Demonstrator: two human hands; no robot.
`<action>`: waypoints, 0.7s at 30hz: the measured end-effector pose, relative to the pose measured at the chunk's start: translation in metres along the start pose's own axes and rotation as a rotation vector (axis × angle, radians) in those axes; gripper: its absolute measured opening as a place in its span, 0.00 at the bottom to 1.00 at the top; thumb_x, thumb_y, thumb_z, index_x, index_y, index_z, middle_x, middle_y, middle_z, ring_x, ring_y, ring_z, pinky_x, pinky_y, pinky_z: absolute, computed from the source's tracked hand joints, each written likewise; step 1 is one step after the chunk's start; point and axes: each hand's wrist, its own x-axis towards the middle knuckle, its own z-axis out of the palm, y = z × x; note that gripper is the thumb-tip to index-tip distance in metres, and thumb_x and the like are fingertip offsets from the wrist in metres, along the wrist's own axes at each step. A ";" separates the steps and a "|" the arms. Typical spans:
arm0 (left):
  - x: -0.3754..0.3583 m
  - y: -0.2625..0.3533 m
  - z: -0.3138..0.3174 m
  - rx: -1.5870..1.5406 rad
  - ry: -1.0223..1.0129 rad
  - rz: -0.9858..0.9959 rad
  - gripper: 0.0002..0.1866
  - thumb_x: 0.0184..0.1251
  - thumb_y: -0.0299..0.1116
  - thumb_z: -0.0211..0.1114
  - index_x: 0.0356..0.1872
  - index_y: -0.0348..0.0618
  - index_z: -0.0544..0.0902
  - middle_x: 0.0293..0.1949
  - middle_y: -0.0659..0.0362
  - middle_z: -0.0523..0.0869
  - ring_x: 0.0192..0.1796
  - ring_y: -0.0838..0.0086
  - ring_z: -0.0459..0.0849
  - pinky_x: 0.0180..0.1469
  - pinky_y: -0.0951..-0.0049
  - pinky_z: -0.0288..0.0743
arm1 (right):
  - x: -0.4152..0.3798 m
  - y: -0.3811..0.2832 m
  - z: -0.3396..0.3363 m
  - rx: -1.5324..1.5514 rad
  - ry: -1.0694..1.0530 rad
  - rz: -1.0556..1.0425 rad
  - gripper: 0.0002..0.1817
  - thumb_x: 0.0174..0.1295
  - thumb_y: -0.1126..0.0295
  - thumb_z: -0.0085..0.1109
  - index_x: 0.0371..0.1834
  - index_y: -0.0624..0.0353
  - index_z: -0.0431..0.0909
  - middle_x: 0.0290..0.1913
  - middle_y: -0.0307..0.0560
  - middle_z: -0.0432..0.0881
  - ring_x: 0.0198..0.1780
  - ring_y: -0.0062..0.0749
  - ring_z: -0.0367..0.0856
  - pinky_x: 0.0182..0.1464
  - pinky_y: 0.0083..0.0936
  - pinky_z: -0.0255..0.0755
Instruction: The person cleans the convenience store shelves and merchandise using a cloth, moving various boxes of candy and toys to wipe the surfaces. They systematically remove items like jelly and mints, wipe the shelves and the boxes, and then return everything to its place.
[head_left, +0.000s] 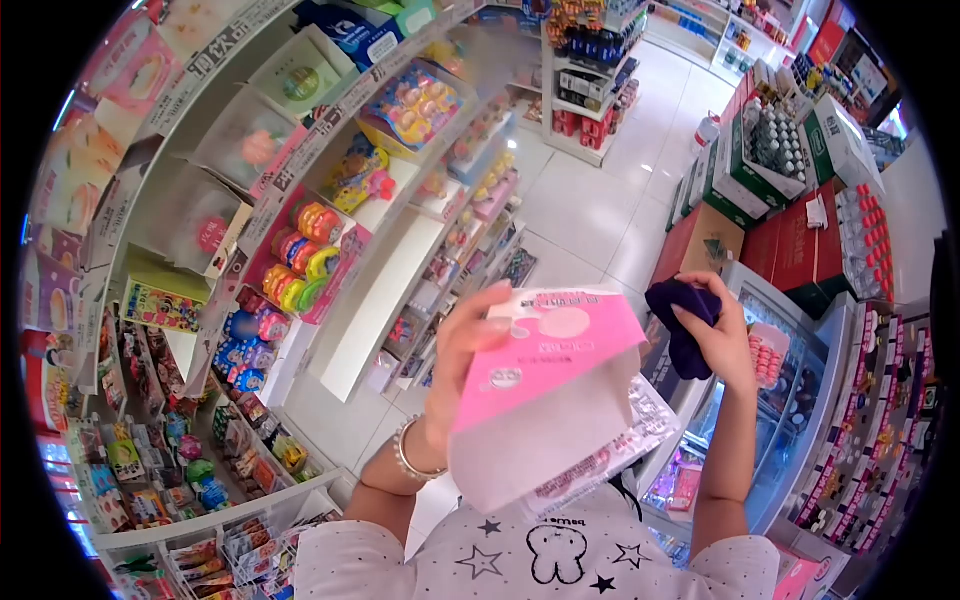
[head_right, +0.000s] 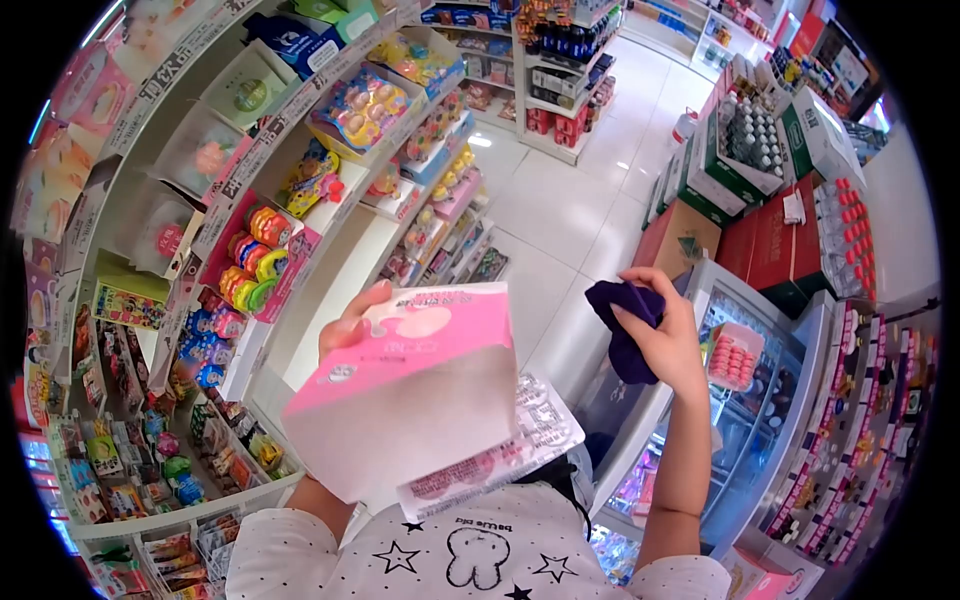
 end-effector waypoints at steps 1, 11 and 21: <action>0.000 -0.002 0.001 0.009 -0.025 0.019 0.31 0.45 0.34 0.80 0.54 0.41 0.79 0.67 0.39 0.66 0.70 0.44 0.66 0.66 0.53 0.69 | -0.001 0.007 0.001 0.131 0.036 0.058 0.15 0.60 0.77 0.63 0.51 0.61 0.77 0.41 0.40 0.84 0.40 0.23 0.81 0.45 0.19 0.73; 0.035 -0.004 0.012 0.536 -0.288 0.722 0.24 0.41 0.34 0.82 0.45 0.50 0.88 0.71 0.41 0.61 0.72 0.44 0.62 0.64 0.53 0.72 | 0.000 0.013 0.002 0.292 0.342 -0.035 0.12 0.65 0.80 0.58 0.51 0.62 0.79 0.47 0.40 0.83 0.47 0.21 0.80 0.52 0.18 0.73; 0.034 -0.020 0.019 0.267 -0.551 0.406 0.23 0.50 0.38 0.77 0.49 0.45 0.85 0.66 0.43 0.70 0.68 0.50 0.70 0.67 0.54 0.69 | 0.024 -0.096 -0.010 0.045 -0.487 -0.217 0.14 0.55 0.75 0.66 0.45 0.62 0.84 0.43 0.44 0.88 0.41 0.24 0.84 0.45 0.23 0.77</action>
